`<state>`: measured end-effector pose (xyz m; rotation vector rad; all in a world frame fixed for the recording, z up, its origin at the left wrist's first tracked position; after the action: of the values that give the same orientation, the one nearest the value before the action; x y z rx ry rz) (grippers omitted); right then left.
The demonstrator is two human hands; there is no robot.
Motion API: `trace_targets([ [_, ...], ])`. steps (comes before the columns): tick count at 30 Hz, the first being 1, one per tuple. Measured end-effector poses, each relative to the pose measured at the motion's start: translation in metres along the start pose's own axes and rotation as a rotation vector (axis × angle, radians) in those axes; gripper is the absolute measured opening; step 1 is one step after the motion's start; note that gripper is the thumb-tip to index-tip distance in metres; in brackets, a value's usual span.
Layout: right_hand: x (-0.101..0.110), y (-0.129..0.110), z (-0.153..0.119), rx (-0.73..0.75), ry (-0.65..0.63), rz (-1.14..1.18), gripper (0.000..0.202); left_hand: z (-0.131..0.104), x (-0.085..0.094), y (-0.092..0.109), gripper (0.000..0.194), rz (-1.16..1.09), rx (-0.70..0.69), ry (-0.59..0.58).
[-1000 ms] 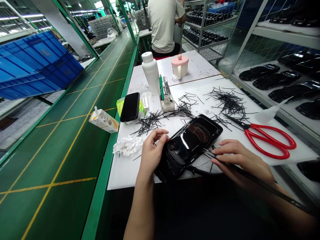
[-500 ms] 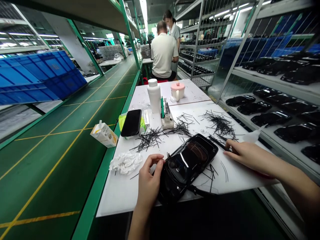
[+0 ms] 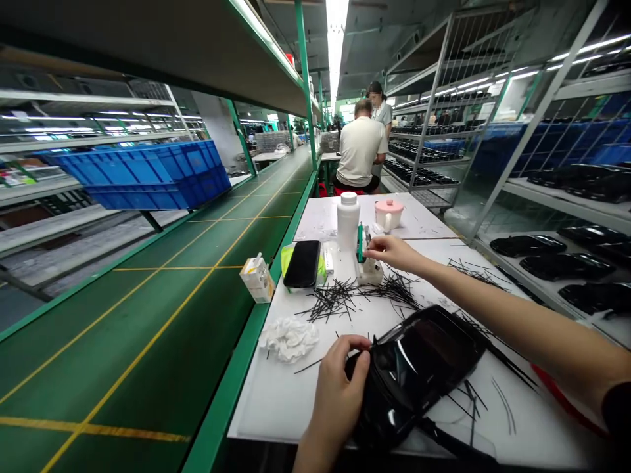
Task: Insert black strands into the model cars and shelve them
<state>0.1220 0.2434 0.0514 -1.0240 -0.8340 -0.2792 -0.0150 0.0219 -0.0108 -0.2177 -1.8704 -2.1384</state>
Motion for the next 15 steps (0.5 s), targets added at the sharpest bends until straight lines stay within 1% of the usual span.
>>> trace_targets([
  [2,-0.002,0.0,0.003,-0.002,0.046,0.029,0.025,0.001,-0.001,-0.001,0.012,-0.011,0.008,-0.013],
  [5,-0.002,0.001,-0.002,0.002,0.099,0.105,0.028,0.002,-0.002,-0.001,0.011,-0.007,0.007,-0.025],
  [7,0.003,0.001,-0.007,0.004,0.14,0.186,0.032,0.002,-0.002,0.0,0.011,0.005,0.005,-0.031],
  [9,0.018,0.002,-0.012,0.003,0.235,0.284,0.033,0.0,-0.003,-0.001,0.011,0.016,0.006,-0.04],
  [12,0.052,0.004,-0.023,0.012,0.43,0.438,0.033,-0.002,-0.003,-0.001,0.012,0.028,0.003,-0.05],
  [15,0.085,0.006,-0.045,0.017,0.587,0.593,0.035,-0.002,-0.002,-0.001,0.013,0.052,-0.013,-0.054],
])
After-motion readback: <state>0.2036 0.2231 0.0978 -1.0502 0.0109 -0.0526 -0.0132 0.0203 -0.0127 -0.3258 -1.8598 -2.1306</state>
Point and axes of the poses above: each hand's wrist, its own z-axis towards the middle knuckle, its own x-axis out of the back of the hand, y = z × x, the point moved 6 cm from there along z, towards the middle knuckle
